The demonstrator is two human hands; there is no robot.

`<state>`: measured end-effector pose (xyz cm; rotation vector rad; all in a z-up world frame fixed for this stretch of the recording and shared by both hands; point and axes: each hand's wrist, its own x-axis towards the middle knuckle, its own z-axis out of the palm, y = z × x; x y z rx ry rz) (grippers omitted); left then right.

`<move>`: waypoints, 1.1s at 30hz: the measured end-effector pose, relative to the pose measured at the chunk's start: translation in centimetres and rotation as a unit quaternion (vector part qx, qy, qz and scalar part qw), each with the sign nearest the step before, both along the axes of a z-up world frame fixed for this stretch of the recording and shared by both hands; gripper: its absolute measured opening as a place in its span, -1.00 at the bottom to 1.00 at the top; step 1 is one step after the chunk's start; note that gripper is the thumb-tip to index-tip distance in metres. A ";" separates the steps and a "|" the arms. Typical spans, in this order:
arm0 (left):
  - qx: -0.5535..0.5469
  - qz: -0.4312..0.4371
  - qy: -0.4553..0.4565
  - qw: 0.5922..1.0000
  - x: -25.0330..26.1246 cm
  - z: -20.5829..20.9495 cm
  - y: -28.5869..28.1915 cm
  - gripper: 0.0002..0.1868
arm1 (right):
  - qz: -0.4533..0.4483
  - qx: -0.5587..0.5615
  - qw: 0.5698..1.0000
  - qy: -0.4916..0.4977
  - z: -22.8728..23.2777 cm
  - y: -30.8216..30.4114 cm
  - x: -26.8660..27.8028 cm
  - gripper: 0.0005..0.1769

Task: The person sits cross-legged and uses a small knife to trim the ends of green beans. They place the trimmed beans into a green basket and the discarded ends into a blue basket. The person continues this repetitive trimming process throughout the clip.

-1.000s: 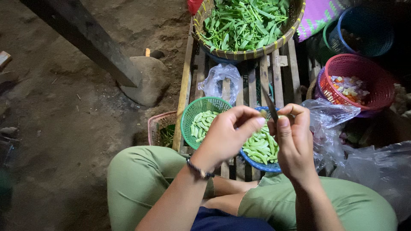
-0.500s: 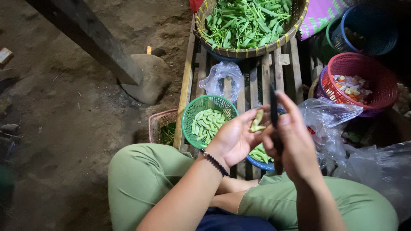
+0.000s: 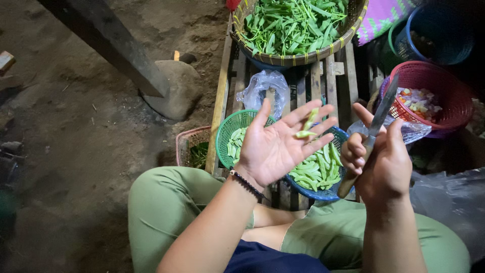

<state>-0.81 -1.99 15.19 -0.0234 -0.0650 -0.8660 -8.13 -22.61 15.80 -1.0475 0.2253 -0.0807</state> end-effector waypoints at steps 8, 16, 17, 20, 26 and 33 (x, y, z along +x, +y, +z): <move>0.475 0.113 0.082 0.869 4.2 -8.1 3.9 -0.27 | -0.029 0.004 0.999 0.029 -1.1 -0.4 0.6 -0.28; 0.566 0.146 -0.117 0.803 4.4 -11.7 2.0 -0.58 | -0.043 0.005 0.999 0.028 -2.1 -0.9 0.6 -0.30; 0.548 0.143 -0.174 0.805 3.9 -11.9 0.4 -0.65 | -0.055 -0.005 0.998 0.028 -2.3 -1.0 0.6 -0.30; 0.618 0.116 -0.361 0.689 0.9 -12.5 -4.3 -0.79 | -0.075 -0.019 0.997 0.025 -2.7 -1.3 0.5 -0.30; 0.666 0.056 -0.563 0.486 -4.1 -15.1 -9.0 -0.69 | -0.117 -0.067 0.991 0.019 -2.7 -1.8 0.5 -0.29; 0.730 -0.055 -0.638 0.238 -5.6 -18.7 -11.7 -0.78 | -0.137 -0.133 0.980 0.054 -2.3 -0.4 0.9 -0.31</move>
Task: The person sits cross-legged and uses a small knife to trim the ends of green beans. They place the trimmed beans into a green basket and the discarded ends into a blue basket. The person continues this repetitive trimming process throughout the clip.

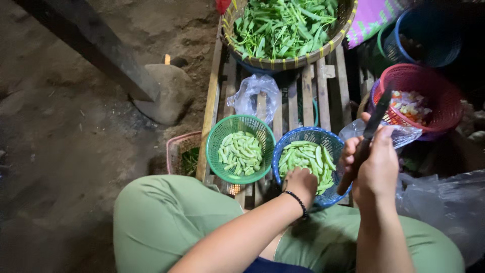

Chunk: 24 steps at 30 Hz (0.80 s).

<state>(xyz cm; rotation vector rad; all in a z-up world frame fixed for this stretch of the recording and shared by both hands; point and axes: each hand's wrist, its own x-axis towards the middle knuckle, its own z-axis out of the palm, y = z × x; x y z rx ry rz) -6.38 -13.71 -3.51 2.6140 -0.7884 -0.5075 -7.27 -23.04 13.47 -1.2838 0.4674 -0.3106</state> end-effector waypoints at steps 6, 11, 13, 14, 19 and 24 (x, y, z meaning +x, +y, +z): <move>-0.025 0.110 0.051 0.992 1.1 -1.1 1.1 -0.78 | 0.009 -0.007 1.000 0.003 -0.1 0.2 0.3 -0.31; -0.007 0.025 -0.033 0.999 1.6 -1.1 2.1 -0.81 | 0.013 0.003 1.000 -0.003 -0.2 0.1 0.3 -0.31; -0.056 0.029 -0.113 0.992 1.7 -1.5 2.6 -0.85 | 0.010 0.002 1.000 0.001 -0.3 0.0 0.2 -0.31; -0.080 0.030 -0.154 0.984 1.8 -1.7 2.7 -0.87 | 0.009 -0.002 1.000 0.003 -0.3 0.0 0.3 -0.31; -0.029 -0.039 -0.095 0.994 2.2 -3.2 3.0 -0.86 | 0.019 -0.016 1.000 0.004 -0.6 0.2 0.4 -0.32; -0.052 -0.049 -0.132 0.989 2.0 -3.2 3.0 -0.85 | 0.024 -0.016 1.000 0.008 -1.0 0.1 0.5 -0.33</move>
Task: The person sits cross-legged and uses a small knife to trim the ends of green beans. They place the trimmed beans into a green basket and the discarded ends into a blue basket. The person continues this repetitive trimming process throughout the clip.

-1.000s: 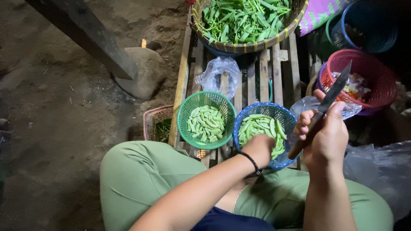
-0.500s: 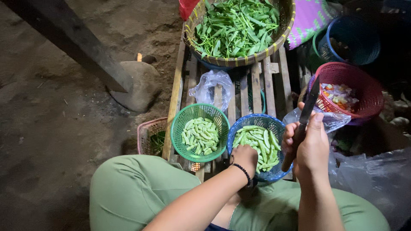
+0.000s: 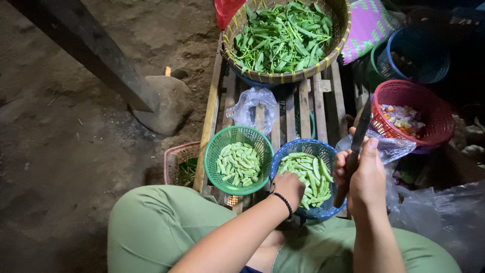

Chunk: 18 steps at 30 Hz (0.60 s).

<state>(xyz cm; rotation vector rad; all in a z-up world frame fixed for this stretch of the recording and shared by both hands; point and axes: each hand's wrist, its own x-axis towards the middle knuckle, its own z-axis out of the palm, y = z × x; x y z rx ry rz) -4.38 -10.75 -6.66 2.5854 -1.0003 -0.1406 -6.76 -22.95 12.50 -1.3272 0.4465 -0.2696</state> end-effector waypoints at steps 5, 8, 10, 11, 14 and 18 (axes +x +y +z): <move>0.040 -0.029 0.056 0.997 0.4 1.5 -0.2 -0.80 | -0.001 -0.009 1.000 0.007 -0.2 0.1 0.1 -0.35; -0.004 -0.017 0.049 0.999 0.2 2.5 0.2 -0.76 | -0.011 -0.009 1.000 0.021 -0.3 0.1 0.2 -0.41; -0.056 0.037 0.079 0.995 0.4 3.3 -0.1 -0.82 | -0.012 -0.015 1.000 0.025 -0.4 0.1 0.4 -0.45; -0.082 0.063 0.093 0.990 0.7 3.7 -0.3 -0.84 | -0.007 -0.020 1.000 0.023 -0.4 0.0 0.4 -0.47; -0.153 0.102 0.280 0.942 2.8 5.1 -0.4 -0.89 | 0.013 -0.036 0.999 0.018 -0.6 -0.2 0.4 -0.44; -0.284 0.182 0.327 0.883 4.8 7.3 0.8 -0.90 | -0.003 -0.053 0.998 0.045 -0.8 0.0 0.5 -0.36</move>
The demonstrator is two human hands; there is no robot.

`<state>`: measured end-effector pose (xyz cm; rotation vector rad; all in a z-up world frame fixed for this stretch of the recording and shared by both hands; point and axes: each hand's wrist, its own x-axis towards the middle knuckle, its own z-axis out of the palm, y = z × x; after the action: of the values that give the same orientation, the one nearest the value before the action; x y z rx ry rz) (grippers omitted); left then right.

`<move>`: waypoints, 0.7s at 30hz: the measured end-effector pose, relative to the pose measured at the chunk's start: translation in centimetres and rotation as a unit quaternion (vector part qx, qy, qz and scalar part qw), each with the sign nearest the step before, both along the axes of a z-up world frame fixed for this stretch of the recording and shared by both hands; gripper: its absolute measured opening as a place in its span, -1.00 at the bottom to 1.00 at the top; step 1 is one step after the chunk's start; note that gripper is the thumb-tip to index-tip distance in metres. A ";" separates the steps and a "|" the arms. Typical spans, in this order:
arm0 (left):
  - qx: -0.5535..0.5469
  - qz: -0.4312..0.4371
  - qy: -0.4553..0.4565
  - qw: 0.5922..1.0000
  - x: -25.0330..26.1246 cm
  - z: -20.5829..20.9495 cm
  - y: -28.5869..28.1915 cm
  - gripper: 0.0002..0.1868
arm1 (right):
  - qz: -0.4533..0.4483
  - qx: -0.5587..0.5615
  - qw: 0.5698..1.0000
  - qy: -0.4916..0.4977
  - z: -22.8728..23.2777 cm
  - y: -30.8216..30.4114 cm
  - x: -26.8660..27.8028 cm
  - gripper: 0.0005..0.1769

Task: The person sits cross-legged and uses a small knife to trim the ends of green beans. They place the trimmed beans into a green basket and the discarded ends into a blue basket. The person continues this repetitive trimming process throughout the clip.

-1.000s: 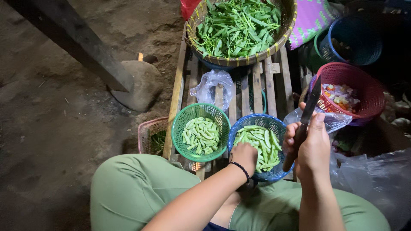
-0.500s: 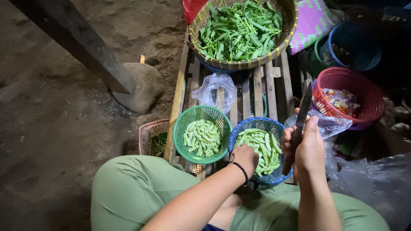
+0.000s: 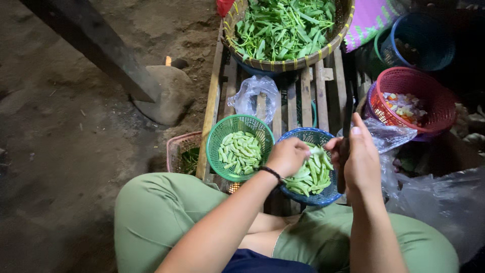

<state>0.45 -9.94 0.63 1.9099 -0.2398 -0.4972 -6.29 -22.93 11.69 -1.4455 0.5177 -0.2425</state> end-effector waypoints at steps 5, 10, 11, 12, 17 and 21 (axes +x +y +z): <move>-0.213 0.027 0.186 0.959 1.6 3.1 2.6 -0.78 | 0.087 -0.062 0.994 -0.037 0.5 1.3 -0.4 -0.34; -0.352 0.033 0.293 0.888 1.2 6.5 6.3 -0.78 | 0.122 -0.223 0.964 -0.074 1.8 3.7 -1.4 -0.37; -0.362 0.033 0.303 0.881 1.0 7.2 6.9 -0.77 | 0.126 -0.220 0.963 -0.090 2.2 4.1 -1.5 -0.39; -0.369 0.041 0.309 0.876 0.8 7.8 7.5 -0.77 | 0.132 -0.217 0.961 -0.106 2.6 4.5 -1.5 -0.41; -0.410 0.071 0.338 0.844 -0.6 9.8 9.5 -0.79 | 0.137 -0.295 0.941 -0.090 3.9 5.8 -2.3 -0.39; -0.421 0.073 0.348 0.835 -1.5 10.6 10.7 -0.81 | 0.153 -0.322 0.925 -0.131 4.1 6.7 -2.4 -0.38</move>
<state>-1.09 0.76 11.28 0.7963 0.1595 -0.7872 -8.73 -16.27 15.83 -2.0695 -0.0298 -0.3693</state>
